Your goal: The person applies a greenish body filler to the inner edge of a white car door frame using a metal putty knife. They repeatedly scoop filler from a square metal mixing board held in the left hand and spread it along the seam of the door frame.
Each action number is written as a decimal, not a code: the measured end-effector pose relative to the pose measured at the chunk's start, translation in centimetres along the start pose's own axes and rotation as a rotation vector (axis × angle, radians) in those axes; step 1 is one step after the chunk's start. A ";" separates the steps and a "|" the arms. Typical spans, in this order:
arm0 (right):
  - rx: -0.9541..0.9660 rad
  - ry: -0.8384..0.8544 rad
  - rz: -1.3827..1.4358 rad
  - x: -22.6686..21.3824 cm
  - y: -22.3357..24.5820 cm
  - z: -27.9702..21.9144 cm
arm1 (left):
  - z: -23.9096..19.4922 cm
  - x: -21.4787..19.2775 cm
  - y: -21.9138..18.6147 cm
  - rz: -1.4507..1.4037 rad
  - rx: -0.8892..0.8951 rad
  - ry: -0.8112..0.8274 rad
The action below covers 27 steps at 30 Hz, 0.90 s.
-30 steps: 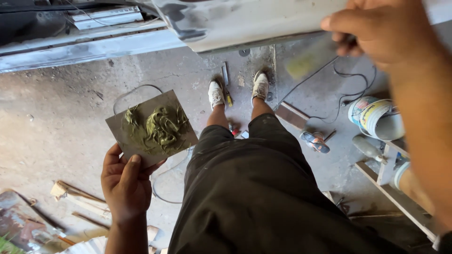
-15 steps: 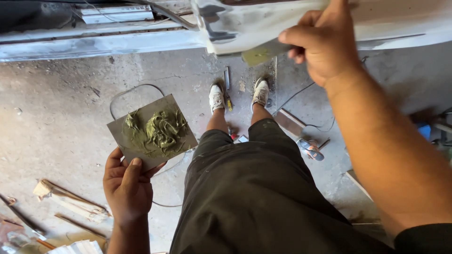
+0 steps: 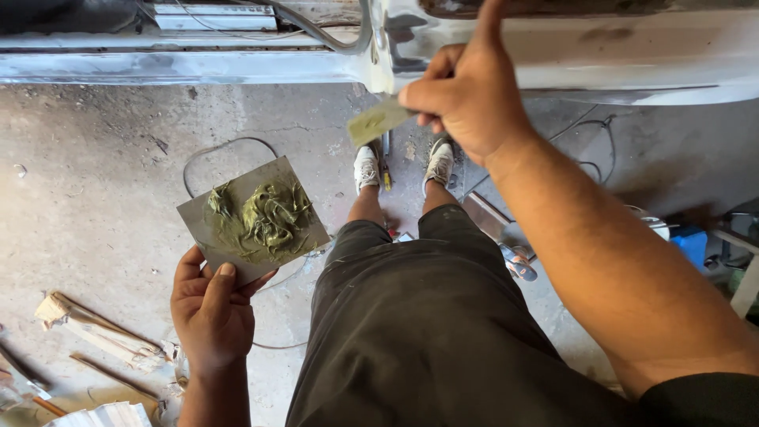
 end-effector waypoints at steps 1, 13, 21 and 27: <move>-0.014 0.033 -0.037 0.6 -0.2 0.0 | 0.0 -0.1 0.0 -0.007 0.005 -0.004; -0.116 0.399 -0.104 1.6 3.7 -2.7 | -1.0 -0.2 -0.5 0.035 0.038 -0.041; -0.197 0.368 -1.416 -3.4 5.0 -2.2 | -1.1 2.2 -0.3 0.072 0.057 -0.010; -0.456 0.378 -2.056 -7.7 3.6 1.6 | -1.6 4.1 -0.3 0.121 0.036 -0.019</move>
Point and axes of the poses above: each hand's wrist, its own z-axis towards the middle knuckle, its own x-axis out of the palm, y = z × x, the point moved 5 cm from there along z, towards the middle knuckle, and after that the axes turned 7 degrees about -x, right-handed, at the moved point
